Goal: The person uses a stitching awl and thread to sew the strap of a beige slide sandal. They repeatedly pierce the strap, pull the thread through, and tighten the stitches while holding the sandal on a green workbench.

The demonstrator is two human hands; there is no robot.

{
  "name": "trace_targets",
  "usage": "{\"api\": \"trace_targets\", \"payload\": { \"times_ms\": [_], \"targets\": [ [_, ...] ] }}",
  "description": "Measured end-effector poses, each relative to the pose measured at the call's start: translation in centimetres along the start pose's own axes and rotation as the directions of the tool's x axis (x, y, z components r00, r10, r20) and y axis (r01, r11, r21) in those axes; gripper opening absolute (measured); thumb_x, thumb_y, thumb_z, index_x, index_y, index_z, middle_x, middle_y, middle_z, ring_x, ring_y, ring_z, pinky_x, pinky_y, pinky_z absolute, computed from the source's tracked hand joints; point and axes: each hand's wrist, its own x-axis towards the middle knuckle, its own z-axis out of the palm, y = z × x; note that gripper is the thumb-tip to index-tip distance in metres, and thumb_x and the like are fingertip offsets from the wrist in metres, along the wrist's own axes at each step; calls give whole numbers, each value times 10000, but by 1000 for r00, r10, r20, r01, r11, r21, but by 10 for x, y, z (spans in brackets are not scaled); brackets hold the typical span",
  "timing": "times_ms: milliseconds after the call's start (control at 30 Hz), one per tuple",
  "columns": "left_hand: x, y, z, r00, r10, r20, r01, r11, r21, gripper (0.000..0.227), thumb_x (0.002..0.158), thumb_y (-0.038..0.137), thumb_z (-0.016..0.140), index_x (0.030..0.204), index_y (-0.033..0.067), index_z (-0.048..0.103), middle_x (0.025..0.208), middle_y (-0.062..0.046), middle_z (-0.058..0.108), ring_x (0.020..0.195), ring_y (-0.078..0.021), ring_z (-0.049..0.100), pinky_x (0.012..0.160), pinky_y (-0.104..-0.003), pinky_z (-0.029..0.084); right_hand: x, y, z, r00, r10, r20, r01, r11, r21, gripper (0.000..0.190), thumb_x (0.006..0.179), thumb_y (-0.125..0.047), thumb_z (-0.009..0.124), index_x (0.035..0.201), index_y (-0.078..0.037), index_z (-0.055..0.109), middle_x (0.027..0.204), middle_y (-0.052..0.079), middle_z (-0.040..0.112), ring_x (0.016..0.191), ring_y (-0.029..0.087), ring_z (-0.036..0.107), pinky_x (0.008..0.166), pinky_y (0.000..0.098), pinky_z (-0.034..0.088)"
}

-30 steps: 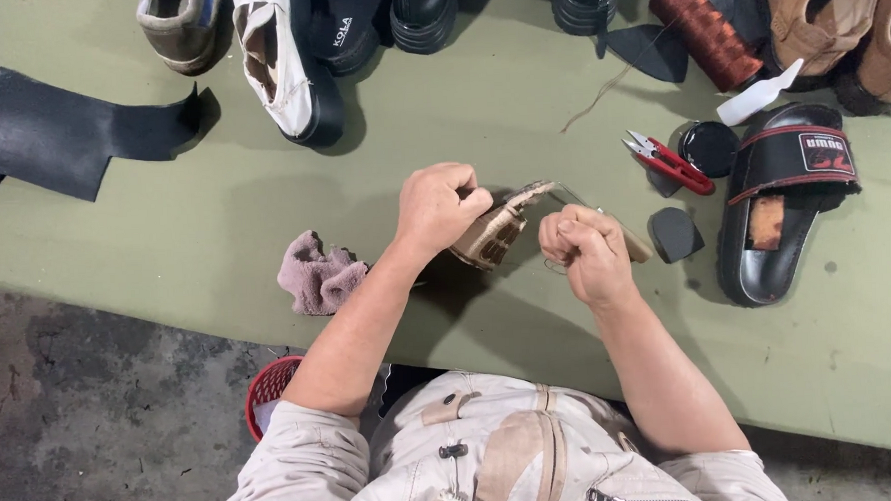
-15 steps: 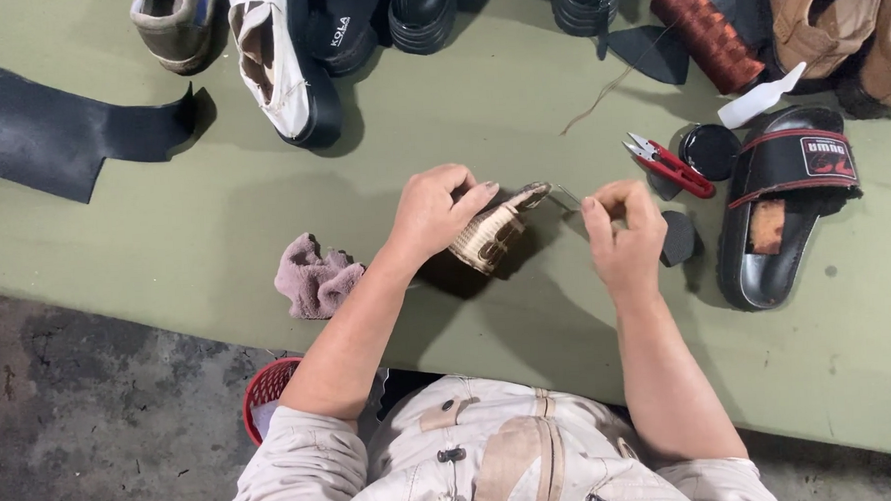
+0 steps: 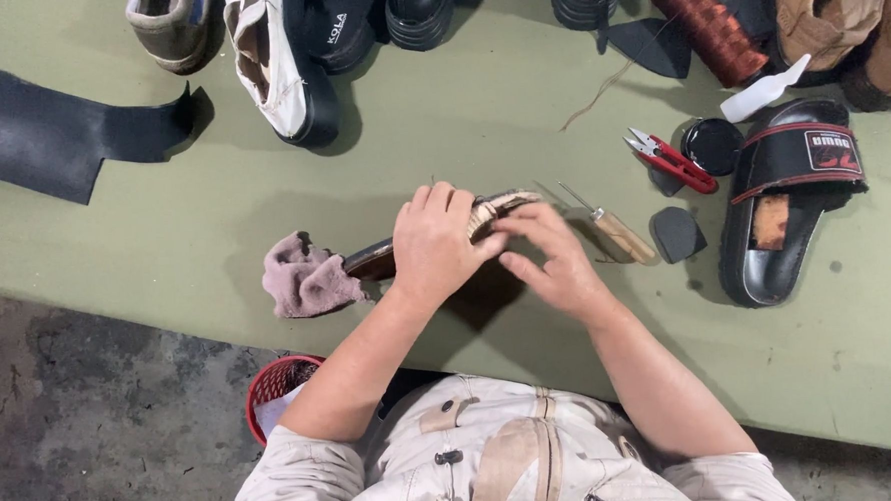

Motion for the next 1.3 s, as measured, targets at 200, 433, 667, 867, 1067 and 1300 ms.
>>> {"api": "trace_targets", "payload": {
  "times_ms": [200,433,667,867,1067,1300],
  "targets": [
    [7,-25,14,991,-2,132,42,954,-297,291,854,441,693,874,150,697,746,25,565,694,-175,632,567,-287,524,1,13,-23,966,-14,-257,-51,969,-243,175,1012,-68,656,1184,-33,665,1122,97,604,1080,294,596,940,427,492],
    [33,-11,4,861,27,507,306,769,-561,315,821,460,705,818,146,712,725,-50,644,745,-329,682,661,-417,534,-6,29,-25,984,38,-176,-70,981,-181,491,910,-200,807,1347,-44,648,1120,130,665,1067,349,666,920,474,533],
    [37,-22,23,746,-9,666,573,518,-635,192,786,294,771,906,144,778,822,-47,716,816,-230,667,776,-372,538,-5,25,-27,929,351,-118,-333,930,154,373,923,-137,789,1281,-75,706,1177,121,738,1119,239,695,964,432,542],
    [27,-42,47,735,-91,672,638,430,-639,205,798,276,801,973,169,790,872,-33,715,867,-169,665,808,-340,535,-4,33,-34,925,333,-182,-334,942,26,419,953,-166,781,1321,-43,621,1174,127,665,1030,238,685,861,410,578],
    [23,-48,56,759,-113,641,621,422,-661,201,815,260,772,997,179,800,889,-56,726,868,-170,670,808,-330,535,7,12,-23,991,-5,-134,-48,919,-391,484,925,-284,788,1341,-86,639,1367,178,494,1219,367,540,1043,507,458],
    [21,-51,48,817,-81,571,549,413,-727,206,814,250,785,1003,170,799,920,-58,737,901,-169,673,841,-324,532,-4,33,-30,960,267,-85,-279,928,-245,505,1016,-316,685,1471,-125,581,1264,151,679,1183,360,660,989,485,540]
  ]
}}
